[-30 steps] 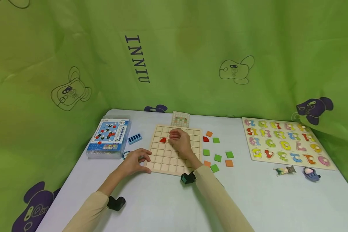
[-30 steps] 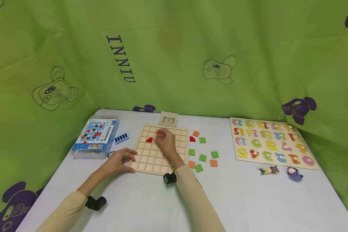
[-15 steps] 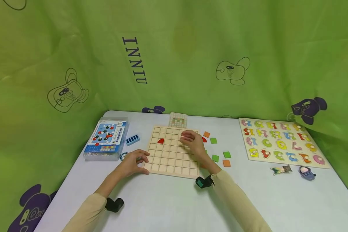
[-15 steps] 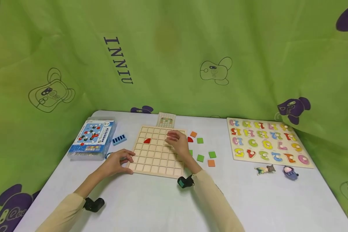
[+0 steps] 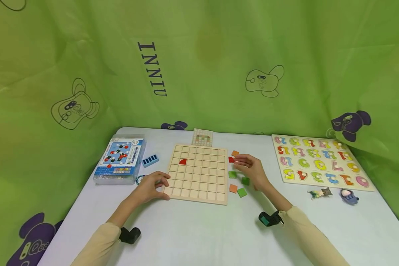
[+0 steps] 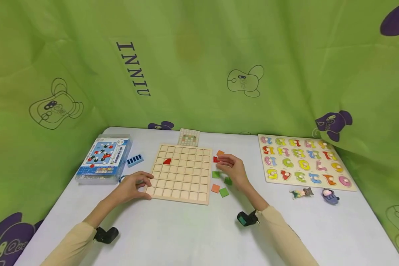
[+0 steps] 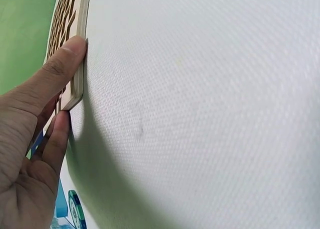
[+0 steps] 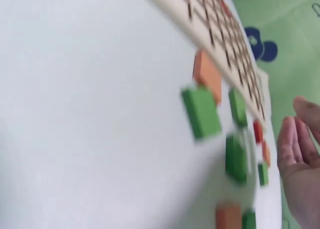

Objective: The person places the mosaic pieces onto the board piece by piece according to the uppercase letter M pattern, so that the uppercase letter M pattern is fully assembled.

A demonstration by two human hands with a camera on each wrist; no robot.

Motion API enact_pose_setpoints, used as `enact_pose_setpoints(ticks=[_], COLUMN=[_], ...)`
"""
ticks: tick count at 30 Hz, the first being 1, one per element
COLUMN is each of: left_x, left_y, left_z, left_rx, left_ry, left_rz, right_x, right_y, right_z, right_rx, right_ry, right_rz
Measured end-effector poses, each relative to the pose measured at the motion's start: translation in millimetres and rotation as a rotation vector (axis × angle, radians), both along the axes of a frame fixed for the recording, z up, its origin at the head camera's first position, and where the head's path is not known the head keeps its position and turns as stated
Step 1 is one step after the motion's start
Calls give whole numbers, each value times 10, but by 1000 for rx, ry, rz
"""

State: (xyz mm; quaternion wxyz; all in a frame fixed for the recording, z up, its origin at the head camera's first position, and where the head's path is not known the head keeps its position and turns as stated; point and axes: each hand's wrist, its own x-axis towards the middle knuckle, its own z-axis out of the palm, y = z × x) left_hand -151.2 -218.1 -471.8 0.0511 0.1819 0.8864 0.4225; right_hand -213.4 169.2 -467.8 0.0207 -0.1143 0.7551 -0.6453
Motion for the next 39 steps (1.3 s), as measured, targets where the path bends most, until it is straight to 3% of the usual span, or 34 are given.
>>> enact_pose_setpoints(ticks=[3, 12, 19, 24, 34, 39], left_x=[3, 5, 0, 4, 12, 8], left_y=[-6, -5, -21, -15, -13, -15], left_z=[2, 4, -14, -11, -4, -3], left_rx=[0, 10, -7, -9, 10, -4], left_ry=[2, 10, 21, 20, -1, 6], left_rz=[2, -3, -5, -8, -11, -10], right_x=[36, 108, 146, 174, 124, 170], right_y=[186, 746, 984, 1013, 993, 984], right_z=[-12, 27, -35, -102, -153, -178], right_rx=[61, 249, 319, 384, 396, 362], right_ry=[22, 211, 148, 102, 154, 186], right_rz=[2, 48, 125, 128, 122, 69])
